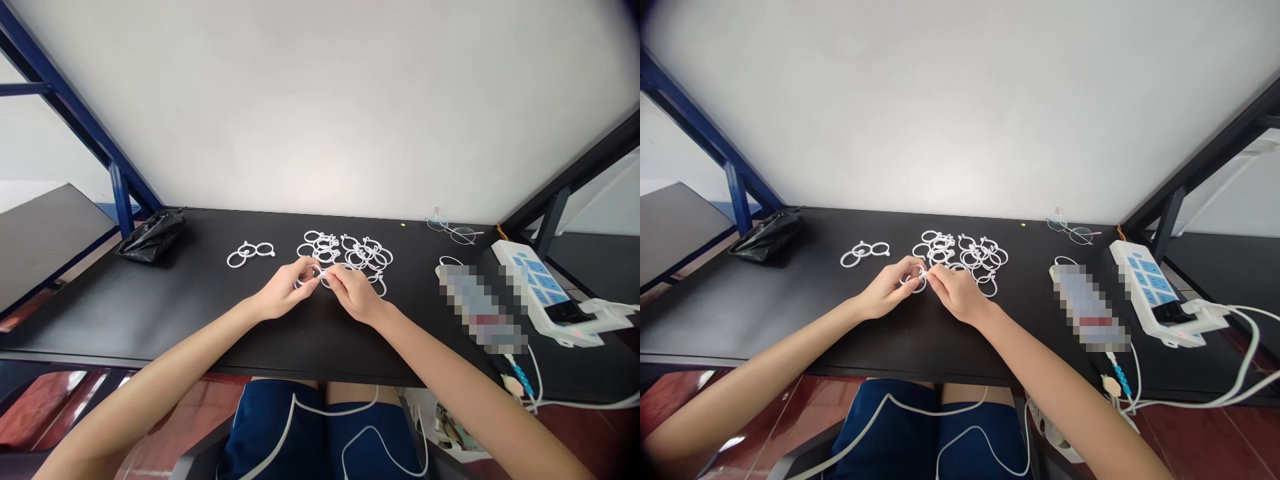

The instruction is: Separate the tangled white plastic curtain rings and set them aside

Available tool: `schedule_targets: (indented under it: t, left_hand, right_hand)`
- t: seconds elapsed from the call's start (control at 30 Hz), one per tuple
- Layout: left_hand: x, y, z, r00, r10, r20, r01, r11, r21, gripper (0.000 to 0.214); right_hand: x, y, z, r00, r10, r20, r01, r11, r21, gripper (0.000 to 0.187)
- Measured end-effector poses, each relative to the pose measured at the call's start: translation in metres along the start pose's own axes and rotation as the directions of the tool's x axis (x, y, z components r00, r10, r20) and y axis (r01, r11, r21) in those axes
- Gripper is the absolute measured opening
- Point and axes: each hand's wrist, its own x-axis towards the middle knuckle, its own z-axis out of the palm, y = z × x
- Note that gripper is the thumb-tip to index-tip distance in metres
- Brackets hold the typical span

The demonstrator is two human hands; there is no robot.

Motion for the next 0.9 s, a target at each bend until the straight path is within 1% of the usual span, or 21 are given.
schedule_targets:
  t: [0.2, 0.4, 0.57, 0.73, 0.9]
  left_hand:
    - [-0.0009, 0.0004, -0.0006, 1.000, 0.012, 0.010, -0.012, 1.000, -0.010, 0.026]
    - [-0.0032, 0.0034, 0.0012, 1.000, 0.013, 0.028, -0.011, 0.998, -0.070, 0.026]
    - [-0.0042, 0.0019, 0.0019, 0.999, 0.020, 0.026, -0.019, 0.998, -0.060, 0.024]
    - [-0.0025, -0.0008, -0.0021, 0.999, 0.035, 0.030, -0.035, 0.999, 0.000, 0.025]
    - [-0.0012, -0.0005, -0.0058, 0.996, 0.057, 0.071, -0.063, 0.994, 0.086, 0.025]
  right_hand:
    - [-0.0003, -0.0015, 0.0013, 1.000, -0.015, -0.011, 0.015, 1.000, 0.009, 0.025]
    - [-0.0012, -0.0061, 0.0040, 0.996, -0.073, -0.044, 0.076, 0.996, 0.056, 0.023]
    - [-0.0022, -0.0061, 0.0059, 0.996, -0.079, -0.052, 0.082, 0.994, 0.067, 0.022]
    - [0.0008, -0.0053, 0.0030, 0.996, -0.077, -0.044, 0.078, 0.996, 0.035, 0.023]
    - [0.0028, -0.0057, -0.0002, 0.993, -0.098, -0.064, 0.098, 0.995, 0.006, 0.023]
